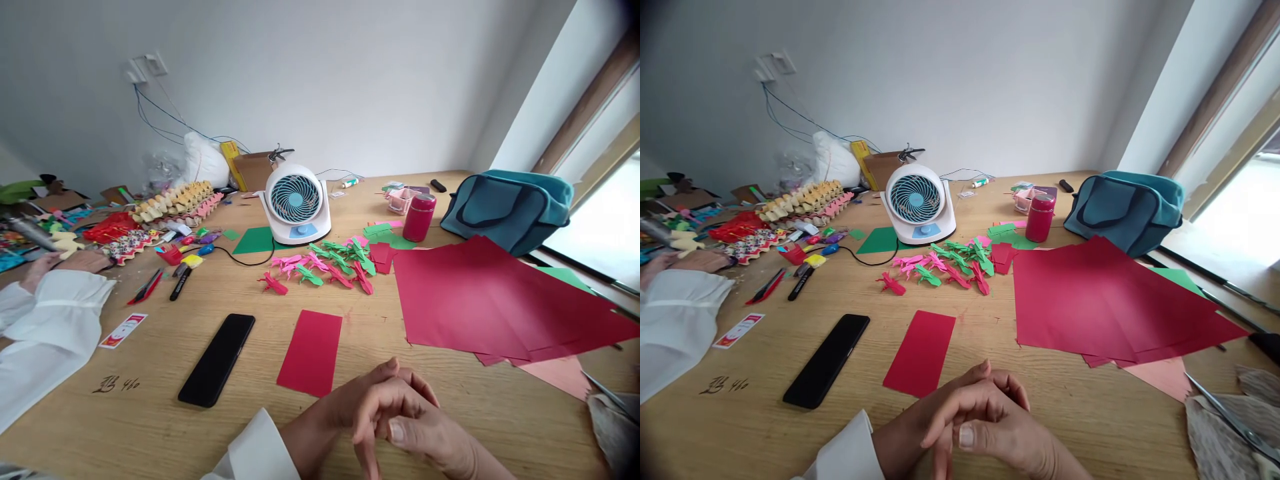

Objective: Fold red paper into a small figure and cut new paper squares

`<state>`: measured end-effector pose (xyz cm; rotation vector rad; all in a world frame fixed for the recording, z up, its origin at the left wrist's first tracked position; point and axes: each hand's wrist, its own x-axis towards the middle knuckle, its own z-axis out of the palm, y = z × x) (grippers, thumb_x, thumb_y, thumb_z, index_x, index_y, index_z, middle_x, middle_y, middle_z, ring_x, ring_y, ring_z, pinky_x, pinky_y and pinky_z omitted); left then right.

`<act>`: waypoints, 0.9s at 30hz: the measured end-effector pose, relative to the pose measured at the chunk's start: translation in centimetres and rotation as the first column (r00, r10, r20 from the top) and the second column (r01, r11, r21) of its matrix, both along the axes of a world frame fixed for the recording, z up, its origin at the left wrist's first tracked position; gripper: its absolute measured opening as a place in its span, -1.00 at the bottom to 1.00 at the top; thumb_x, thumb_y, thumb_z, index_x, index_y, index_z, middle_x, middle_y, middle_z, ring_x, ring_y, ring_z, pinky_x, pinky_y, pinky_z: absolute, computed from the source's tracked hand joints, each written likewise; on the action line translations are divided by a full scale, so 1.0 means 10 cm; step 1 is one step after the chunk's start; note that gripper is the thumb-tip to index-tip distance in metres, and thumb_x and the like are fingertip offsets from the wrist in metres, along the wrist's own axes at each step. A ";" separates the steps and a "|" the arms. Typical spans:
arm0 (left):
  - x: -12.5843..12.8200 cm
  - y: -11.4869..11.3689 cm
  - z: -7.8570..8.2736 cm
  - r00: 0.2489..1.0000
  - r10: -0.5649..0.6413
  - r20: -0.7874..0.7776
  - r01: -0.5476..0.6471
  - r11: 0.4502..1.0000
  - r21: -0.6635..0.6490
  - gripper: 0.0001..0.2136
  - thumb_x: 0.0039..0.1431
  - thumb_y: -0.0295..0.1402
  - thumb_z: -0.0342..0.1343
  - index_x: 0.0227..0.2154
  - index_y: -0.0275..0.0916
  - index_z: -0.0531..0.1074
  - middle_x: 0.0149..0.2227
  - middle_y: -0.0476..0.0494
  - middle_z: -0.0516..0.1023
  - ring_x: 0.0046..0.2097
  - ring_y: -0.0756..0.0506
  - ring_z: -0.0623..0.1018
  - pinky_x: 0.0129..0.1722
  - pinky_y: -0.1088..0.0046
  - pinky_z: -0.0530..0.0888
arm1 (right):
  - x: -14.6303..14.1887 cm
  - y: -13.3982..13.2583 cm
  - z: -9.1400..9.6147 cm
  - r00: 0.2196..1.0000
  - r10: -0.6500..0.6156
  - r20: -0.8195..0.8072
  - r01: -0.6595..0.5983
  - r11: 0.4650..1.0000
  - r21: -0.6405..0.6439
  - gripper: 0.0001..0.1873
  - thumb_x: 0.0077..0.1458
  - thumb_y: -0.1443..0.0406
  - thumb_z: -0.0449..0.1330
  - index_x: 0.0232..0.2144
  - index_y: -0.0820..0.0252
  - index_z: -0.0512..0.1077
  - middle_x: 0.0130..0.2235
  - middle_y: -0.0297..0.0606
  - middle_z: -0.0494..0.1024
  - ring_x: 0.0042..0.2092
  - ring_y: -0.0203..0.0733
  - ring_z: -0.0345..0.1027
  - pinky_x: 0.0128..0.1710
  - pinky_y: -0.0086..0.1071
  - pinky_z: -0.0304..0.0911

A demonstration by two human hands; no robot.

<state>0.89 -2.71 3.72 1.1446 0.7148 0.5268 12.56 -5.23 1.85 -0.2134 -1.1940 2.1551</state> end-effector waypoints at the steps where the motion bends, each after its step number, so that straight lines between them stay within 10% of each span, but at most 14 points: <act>1: -0.01 0.01 0.02 0.998 -0.048 0.033 0.050 0.998 -0.033 -0.44 0.11 0.18 -0.12 -0.36 -0.24 0.50 -0.38 -0.14 0.45 -0.33 -0.11 0.50 -0.30 0.37 0.44 | 0.00 0.00 0.00 1.000 -0.003 0.011 0.003 1.000 0.021 -0.54 0.13 0.02 0.24 -0.20 0.34 0.54 -0.46 -0.17 0.56 -0.43 -0.25 0.45 -0.31 -0.37 0.32; 8: -0.02 0.09 -0.09 0.997 0.073 0.030 -0.072 0.997 -0.022 -0.60 0.05 0.06 0.09 -0.49 -0.24 0.37 -0.46 -0.05 0.28 -0.40 -0.03 0.29 -0.31 0.42 0.32 | 0.07 0.06 0.01 0.996 -0.003 0.085 -0.007 0.992 0.125 -0.58 0.20 0.04 0.18 -0.17 0.31 0.54 -0.49 -0.23 0.55 -0.50 -0.33 0.40 -0.33 -0.43 0.26; 14: 0.00 0.02 -0.05 0.976 -0.084 0.199 0.125 0.971 -0.205 -0.49 0.13 0.14 -0.07 -0.36 -0.27 0.46 -0.37 -0.12 0.38 -0.31 -0.09 0.40 -0.12 0.33 0.34 | 0.06 0.05 -0.11 0.992 -0.014 0.129 -0.003 0.991 0.131 -0.55 0.21 0.03 0.17 -0.19 0.35 0.54 -0.54 -0.23 0.53 -0.54 -0.34 0.37 -0.44 -0.48 0.24; 21: -0.01 0.08 -0.14 0.996 0.089 0.020 -0.088 0.996 -0.013 -0.64 0.10 0.02 0.04 -0.50 -0.21 0.37 -0.47 -0.04 0.26 -0.38 -0.06 0.27 -0.27 0.39 0.31 | 0.06 0.09 -0.10 0.992 0.025 0.126 -0.041 0.991 0.126 -0.57 0.23 0.03 0.14 -0.19 0.33 0.51 -0.60 -0.30 0.50 -0.59 -0.37 0.37 -0.46 -0.51 0.23; 27: 0.02 0.07 -0.18 0.985 -0.092 0.149 0.118 0.978 -0.172 -0.47 0.17 0.12 -0.14 -0.37 -0.31 0.44 -0.39 -0.12 0.35 -0.33 -0.07 0.36 -0.19 0.35 0.31 | 0.03 0.07 -0.13 0.995 -0.010 0.102 -0.002 0.993 0.122 -0.59 0.26 0.08 0.13 -0.20 0.37 0.52 -0.64 -0.31 0.48 -0.63 -0.37 0.35 -0.49 -0.53 0.22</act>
